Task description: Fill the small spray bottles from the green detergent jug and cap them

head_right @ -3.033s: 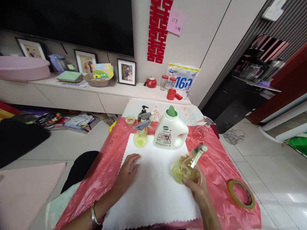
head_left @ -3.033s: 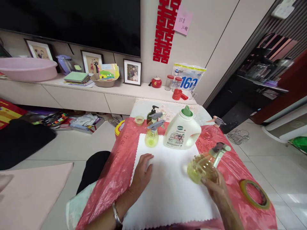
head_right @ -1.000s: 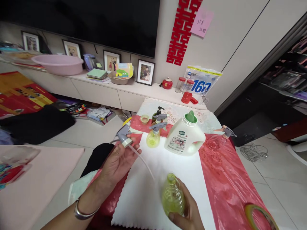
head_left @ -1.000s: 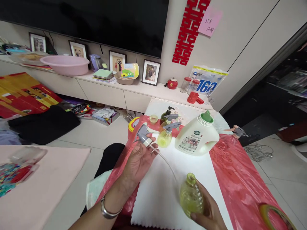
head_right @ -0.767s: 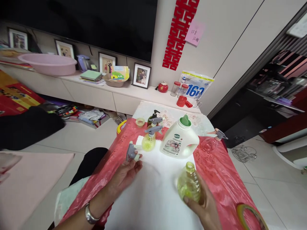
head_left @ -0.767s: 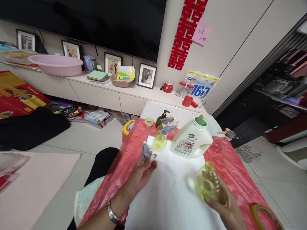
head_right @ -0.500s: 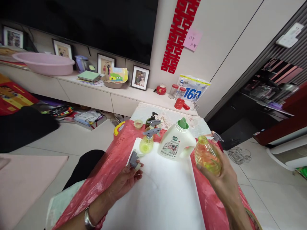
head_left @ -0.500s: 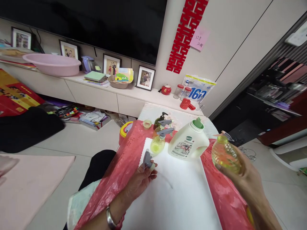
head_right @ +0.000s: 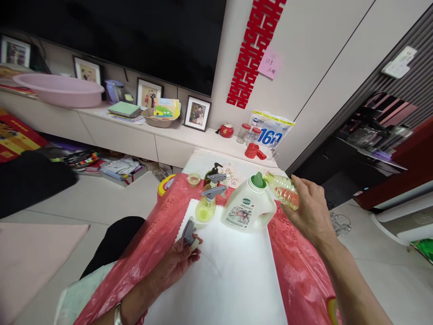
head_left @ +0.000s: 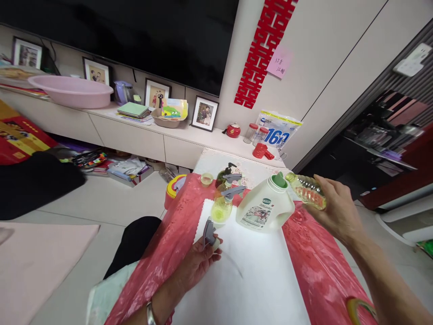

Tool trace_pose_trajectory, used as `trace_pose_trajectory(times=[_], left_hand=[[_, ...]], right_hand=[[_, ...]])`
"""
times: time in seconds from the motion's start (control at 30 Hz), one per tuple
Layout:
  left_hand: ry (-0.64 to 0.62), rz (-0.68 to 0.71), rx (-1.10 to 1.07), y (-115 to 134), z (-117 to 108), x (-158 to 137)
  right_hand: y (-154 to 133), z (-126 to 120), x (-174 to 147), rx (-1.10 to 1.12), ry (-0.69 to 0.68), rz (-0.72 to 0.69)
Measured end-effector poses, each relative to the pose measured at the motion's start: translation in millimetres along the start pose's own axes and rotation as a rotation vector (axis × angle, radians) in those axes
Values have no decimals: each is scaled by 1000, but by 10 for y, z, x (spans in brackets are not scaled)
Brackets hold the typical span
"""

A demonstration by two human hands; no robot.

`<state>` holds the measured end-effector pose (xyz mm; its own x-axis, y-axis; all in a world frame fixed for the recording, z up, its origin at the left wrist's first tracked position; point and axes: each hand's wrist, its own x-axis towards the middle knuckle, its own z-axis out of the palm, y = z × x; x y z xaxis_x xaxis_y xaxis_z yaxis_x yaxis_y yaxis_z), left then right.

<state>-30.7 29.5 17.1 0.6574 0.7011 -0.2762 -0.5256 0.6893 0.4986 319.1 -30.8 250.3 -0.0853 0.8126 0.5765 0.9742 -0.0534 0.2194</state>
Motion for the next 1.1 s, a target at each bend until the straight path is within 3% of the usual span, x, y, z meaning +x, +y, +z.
trace_pose_trajectory(times=[0.43, 1.1], left_hand=[[5, -1, 0, -8, 3, 12], [-18, -6, -14, -37, -52, 42]], right_hand=[[-8, -144, 222, -216, -52, -154], [-11, -223, 354, -375, -47, -244]])
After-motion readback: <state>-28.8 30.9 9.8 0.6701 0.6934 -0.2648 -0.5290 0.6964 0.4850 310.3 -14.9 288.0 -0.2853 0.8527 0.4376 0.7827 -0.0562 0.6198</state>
